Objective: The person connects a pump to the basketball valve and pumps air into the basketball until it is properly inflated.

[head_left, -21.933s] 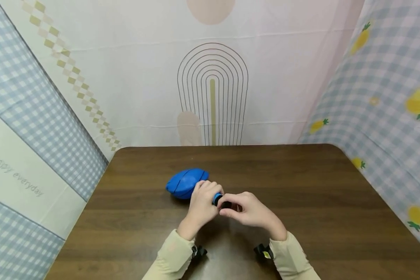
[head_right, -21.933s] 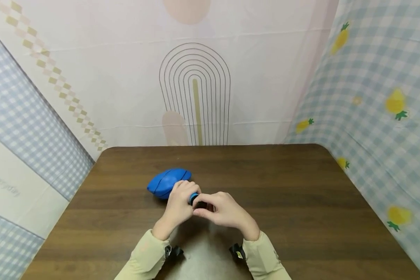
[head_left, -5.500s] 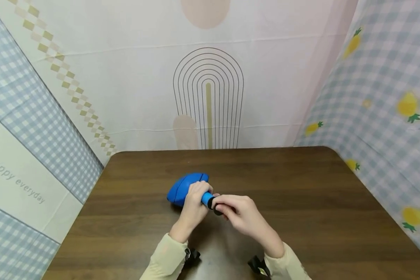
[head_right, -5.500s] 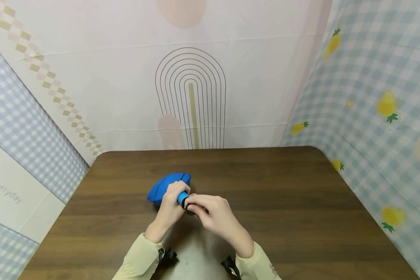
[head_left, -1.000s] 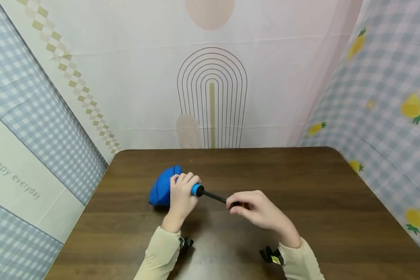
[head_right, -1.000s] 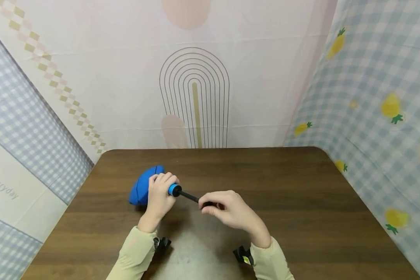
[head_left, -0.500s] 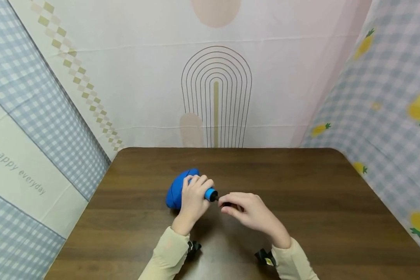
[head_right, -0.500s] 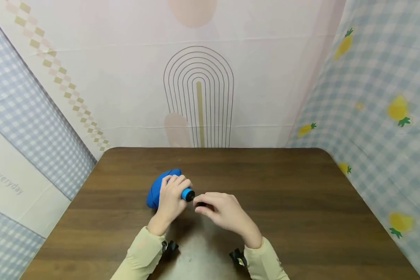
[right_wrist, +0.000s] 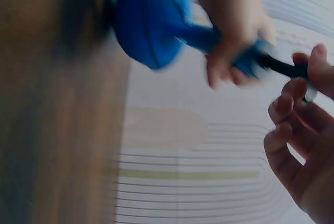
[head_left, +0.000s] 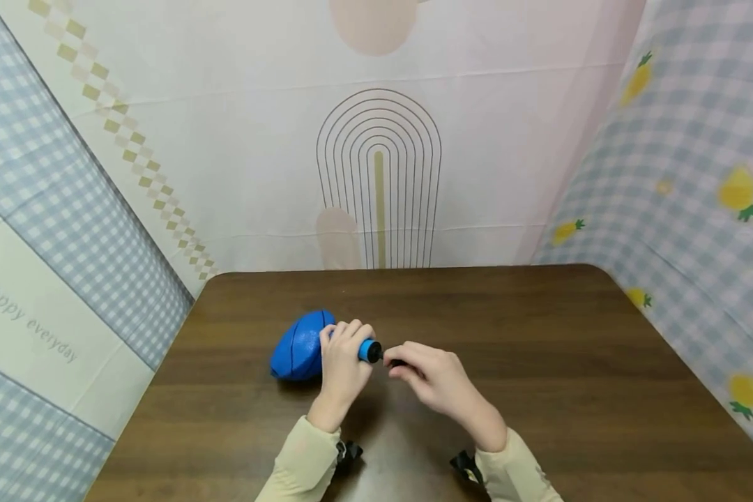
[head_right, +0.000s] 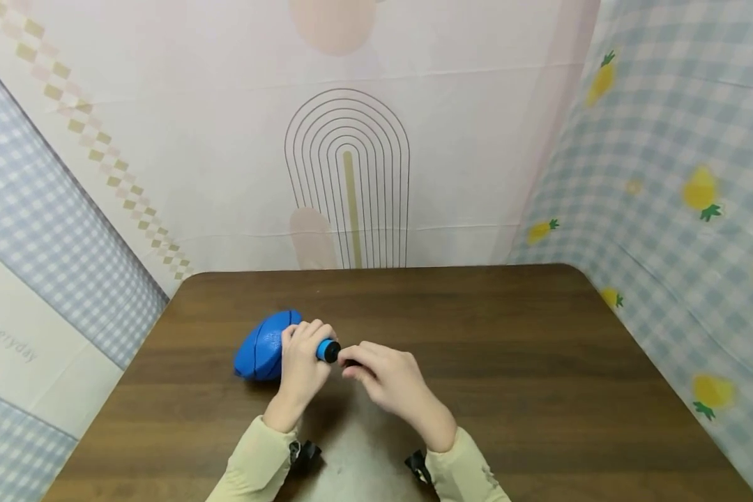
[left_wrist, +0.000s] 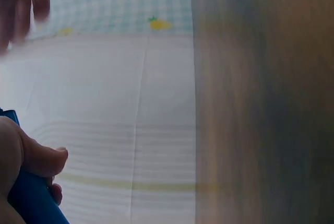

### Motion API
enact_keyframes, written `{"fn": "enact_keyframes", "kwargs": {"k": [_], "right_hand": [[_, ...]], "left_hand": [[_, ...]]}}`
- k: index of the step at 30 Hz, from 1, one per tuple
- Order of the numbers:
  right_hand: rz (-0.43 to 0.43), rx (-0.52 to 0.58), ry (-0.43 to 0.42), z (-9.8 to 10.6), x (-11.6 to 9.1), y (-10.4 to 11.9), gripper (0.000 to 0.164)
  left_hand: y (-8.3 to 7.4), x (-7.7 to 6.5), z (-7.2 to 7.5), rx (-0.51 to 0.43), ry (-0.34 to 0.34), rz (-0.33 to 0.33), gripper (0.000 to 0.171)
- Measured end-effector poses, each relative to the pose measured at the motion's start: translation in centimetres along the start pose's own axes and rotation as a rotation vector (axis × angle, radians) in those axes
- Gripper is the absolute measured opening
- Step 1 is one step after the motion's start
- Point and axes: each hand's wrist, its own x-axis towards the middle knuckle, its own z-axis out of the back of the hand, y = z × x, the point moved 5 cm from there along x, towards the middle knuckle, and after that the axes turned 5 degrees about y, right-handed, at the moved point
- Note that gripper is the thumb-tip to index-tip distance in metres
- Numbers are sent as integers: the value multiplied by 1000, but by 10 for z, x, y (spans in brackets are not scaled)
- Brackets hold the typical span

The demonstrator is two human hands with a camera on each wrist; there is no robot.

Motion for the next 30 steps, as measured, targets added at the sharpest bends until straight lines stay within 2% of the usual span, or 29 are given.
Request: {"fn": "enact_keyframes", "kwargs": {"k": [3, 6, 9, 11, 13, 16, 20, 25, 30], "right_hand": [[-24, -65, -3, -13, 0, 0, 22], [-53, -66, 35, -14, 0, -1, 22], [-87, 12, 99, -4, 0, -2, 18], [-101, 75, 124, 7, -1, -1, 16], [-91, 119, 130, 19, -2, 0, 17], [-64, 166, 116, 31, -3, 0, 19], [-58, 246, 64, 25, -1, -6, 18], [-79, 342, 17, -4, 2, -10, 17], [-171, 306, 39, -21, 2, -10, 17]], "left_hand": [[-4, -3, -2, 11, 20, 6, 27], [-1, -4, -2, 41, 30, -4, 26], [10, -3, 3, 65, 10, 6, 27], [20, -2, 8, 70, -28, 33, 28], [28, 0, 14, 62, -57, 64, 27], [32, 2, 18, 27, -60, 82, 24], [19, 4, 16, -9, -31, 69, 24], [-3, 5, 8, -24, 6, 17, 26], [-6, 1, 3, 9, 26, -6, 26]]}}
